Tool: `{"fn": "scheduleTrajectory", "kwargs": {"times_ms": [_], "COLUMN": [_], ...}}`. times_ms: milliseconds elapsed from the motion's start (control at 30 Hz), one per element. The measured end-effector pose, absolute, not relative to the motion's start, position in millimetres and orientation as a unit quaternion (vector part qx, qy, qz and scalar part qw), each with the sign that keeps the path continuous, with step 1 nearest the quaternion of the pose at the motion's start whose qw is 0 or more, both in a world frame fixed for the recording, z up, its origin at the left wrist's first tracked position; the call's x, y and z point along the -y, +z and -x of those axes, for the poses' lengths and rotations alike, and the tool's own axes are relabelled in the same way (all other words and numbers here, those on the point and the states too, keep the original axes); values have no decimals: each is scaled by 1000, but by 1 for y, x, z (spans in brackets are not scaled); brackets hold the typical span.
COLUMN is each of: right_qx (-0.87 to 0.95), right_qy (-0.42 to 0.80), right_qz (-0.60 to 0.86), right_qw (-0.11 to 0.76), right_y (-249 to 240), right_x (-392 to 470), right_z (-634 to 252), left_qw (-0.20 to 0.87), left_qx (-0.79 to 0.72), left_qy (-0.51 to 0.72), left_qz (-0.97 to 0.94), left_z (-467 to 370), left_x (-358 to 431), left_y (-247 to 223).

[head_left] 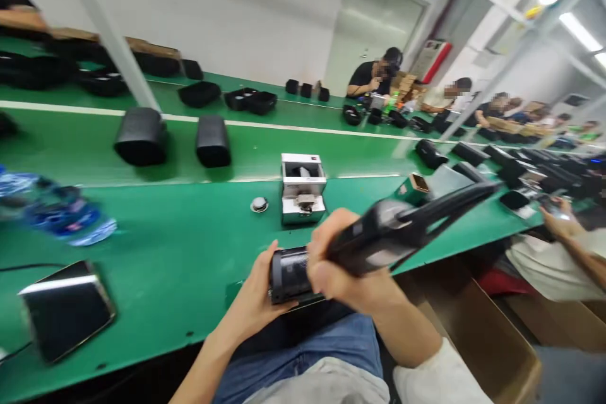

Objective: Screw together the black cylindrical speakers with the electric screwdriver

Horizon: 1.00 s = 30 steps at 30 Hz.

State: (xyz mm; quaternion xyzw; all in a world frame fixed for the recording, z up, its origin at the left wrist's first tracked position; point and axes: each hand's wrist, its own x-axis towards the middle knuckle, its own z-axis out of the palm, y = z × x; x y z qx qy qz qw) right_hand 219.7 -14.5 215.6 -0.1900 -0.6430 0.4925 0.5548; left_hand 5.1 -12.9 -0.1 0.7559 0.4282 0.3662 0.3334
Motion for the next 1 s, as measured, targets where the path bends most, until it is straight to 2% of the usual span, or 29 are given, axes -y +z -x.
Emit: {"fn": "scheduleTrajectory", "kwargs": {"times_ms": [67, 167, 300, 500, 633, 1000], "right_qx": [617, 594, 574, 585, 584, 605], "right_qy": [490, 396, 257, 230, 251, 280], "right_qz": [142, 154, 226, 291, 337, 339], "right_qw": [599, 683, 744, 721, 694, 664], "right_y": [240, 265, 262, 232, 225, 218], "right_x": [3, -33, -96, -146, -150, -140], "right_z": [-233, -243, -238, -219, -213, -220], "left_qw": [343, 353, 359, 365, 364, 348], "left_qx": [-427, -423, -423, -430, -432, -422], "left_qy": [352, 350, 351, 339, 335, 342], "left_qz": [-759, -758, -754, -753, -754, -764], "left_z": [-8, -11, -10, -10, -10, -11], "left_x": [13, 12, 13, 15, 14, 13], "left_y": [4, 8, 7, 11, 14, 17]}}
